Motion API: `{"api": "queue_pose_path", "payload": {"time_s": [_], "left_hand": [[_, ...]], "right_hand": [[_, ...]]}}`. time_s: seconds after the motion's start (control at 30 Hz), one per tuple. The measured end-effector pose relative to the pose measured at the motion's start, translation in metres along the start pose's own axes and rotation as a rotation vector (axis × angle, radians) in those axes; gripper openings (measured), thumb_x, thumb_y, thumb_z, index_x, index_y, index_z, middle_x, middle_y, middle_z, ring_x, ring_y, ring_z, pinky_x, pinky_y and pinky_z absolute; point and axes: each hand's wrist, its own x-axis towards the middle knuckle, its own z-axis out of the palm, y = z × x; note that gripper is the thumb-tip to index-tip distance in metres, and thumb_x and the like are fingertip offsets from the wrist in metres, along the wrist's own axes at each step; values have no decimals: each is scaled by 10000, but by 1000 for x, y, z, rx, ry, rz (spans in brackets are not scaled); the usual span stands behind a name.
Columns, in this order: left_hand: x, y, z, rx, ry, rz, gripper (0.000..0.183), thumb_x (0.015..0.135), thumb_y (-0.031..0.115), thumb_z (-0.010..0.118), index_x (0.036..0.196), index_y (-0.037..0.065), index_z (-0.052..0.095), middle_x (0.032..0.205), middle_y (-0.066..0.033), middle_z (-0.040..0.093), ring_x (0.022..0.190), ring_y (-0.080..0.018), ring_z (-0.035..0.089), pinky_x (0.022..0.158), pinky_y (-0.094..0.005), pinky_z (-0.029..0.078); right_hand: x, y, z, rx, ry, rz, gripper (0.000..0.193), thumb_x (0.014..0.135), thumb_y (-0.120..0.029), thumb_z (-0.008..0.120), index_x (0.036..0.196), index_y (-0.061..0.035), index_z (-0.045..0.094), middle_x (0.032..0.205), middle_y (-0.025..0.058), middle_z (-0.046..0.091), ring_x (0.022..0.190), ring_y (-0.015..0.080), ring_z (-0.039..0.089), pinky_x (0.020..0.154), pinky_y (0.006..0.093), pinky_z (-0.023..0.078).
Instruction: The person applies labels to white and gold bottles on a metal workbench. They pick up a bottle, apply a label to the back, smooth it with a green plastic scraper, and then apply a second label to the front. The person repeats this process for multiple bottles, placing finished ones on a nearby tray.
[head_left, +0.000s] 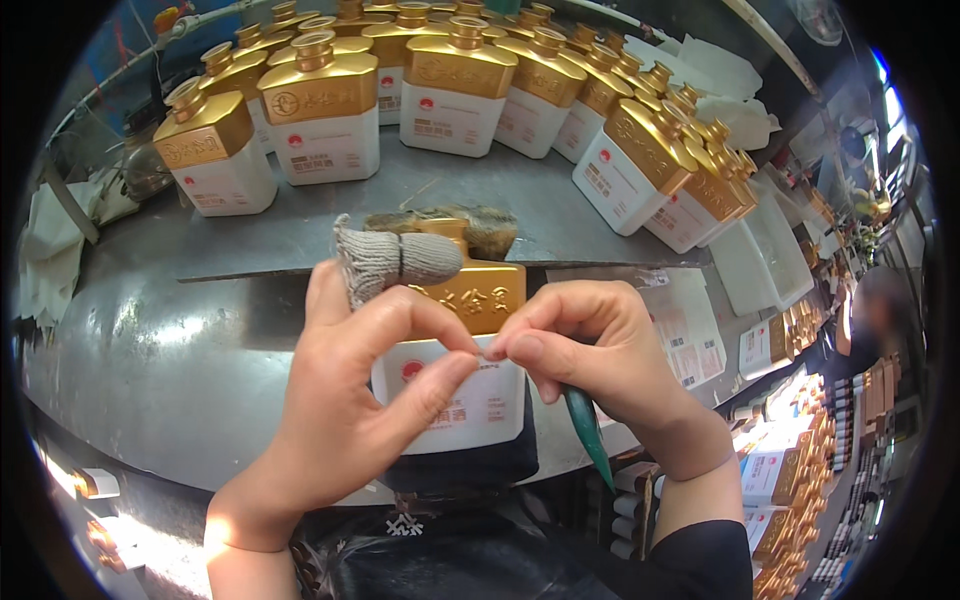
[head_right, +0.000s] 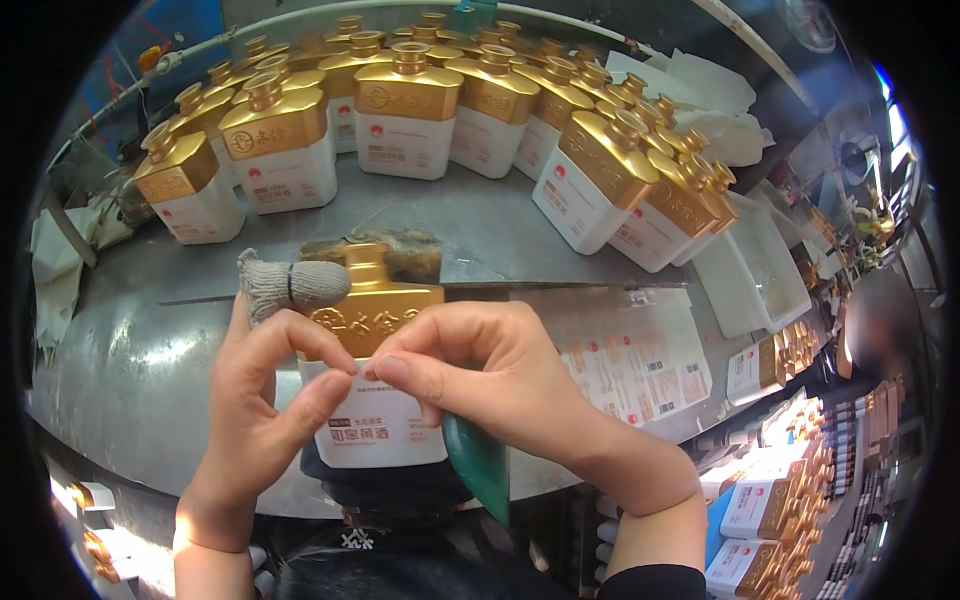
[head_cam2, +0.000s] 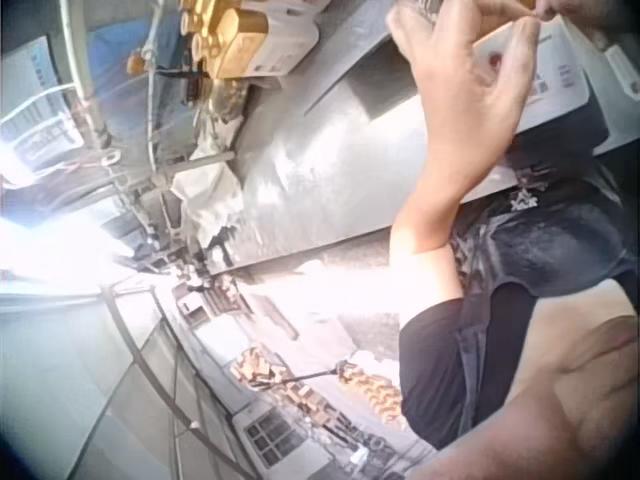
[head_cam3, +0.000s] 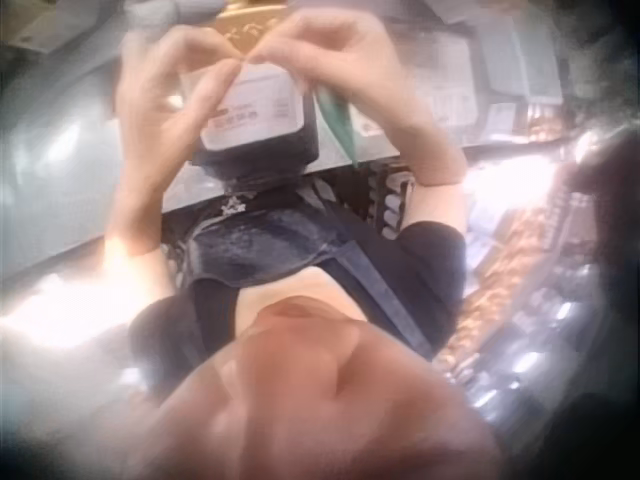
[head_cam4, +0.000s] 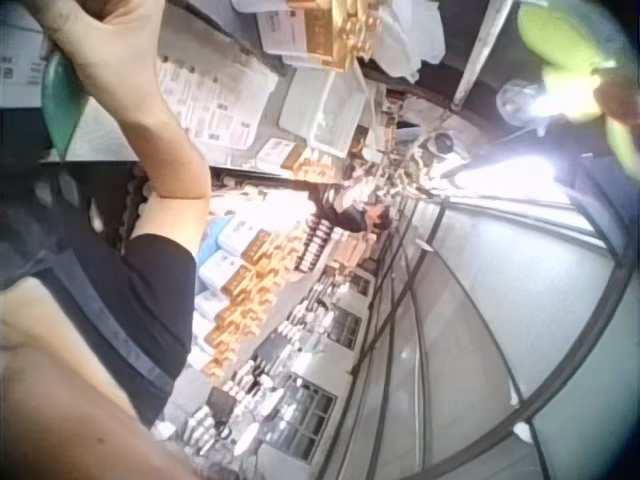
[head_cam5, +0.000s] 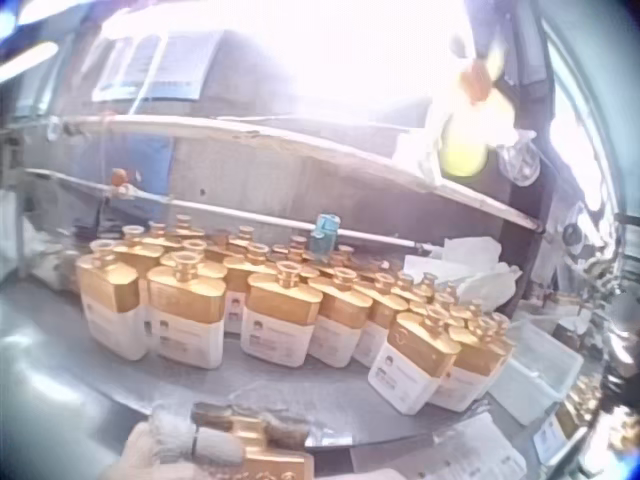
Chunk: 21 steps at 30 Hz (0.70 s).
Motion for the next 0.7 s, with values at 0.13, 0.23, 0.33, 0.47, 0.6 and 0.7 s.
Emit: {"api": "queue_pose_path", "payload": {"time_s": [0.13,0.23,0.33,0.47,0.6,0.7], "left_hand": [[10,-14,-9,215,35,-35,111,812,167,716,844,74,666,909,-78,590,965,-281,450,882,-362,378],[23,-32,-8,339,109,8,120,812,176,717,850,74,667,904,-92,552,972,-292,456,891,-370,377],[36,-39,-9,352,91,25,142,803,188,727,843,65,669,888,-106,517,972,-294,463,891,-379,380],[47,-43,-15,396,-7,-62,169,770,166,734,808,29,642,946,-90,578,1006,-265,491,904,-344,389],[59,-39,-20,361,-97,-125,185,749,175,742,787,25,641,920,-92,553,974,-257,492,878,-336,391],[62,-42,-24,336,-150,-142,191,740,179,746,783,24,643,897,-94,537,954,-253,492,859,-331,392]], "right_hand": [[25,3,3,-285,157,-110,140,899,-121,680,903,19,684,759,-12,649,667,21,561,591,190,455],[46,2,-1,-530,219,-213,139,856,-112,704,850,21,665,728,23,646,657,55,578,593,220,465],[57,1,-7,-684,211,-225,155,834,-127,696,849,23,659,709,83,631,621,132,588,582,272,465],[63,-1,-14,-806,177,-161,178,812,-157,698,838,16,660,684,99,621,593,180,581,581,309,466],[64,-7,-17,-811,163,-116,189,807,-168,694,834,16,662,657,104,616,580,191,582,570,318,469],[68,-4,-18,-735,133,-109,197,824,-174,686,841,22,666,657,99,625,583,168,590,561,308,468]]}}
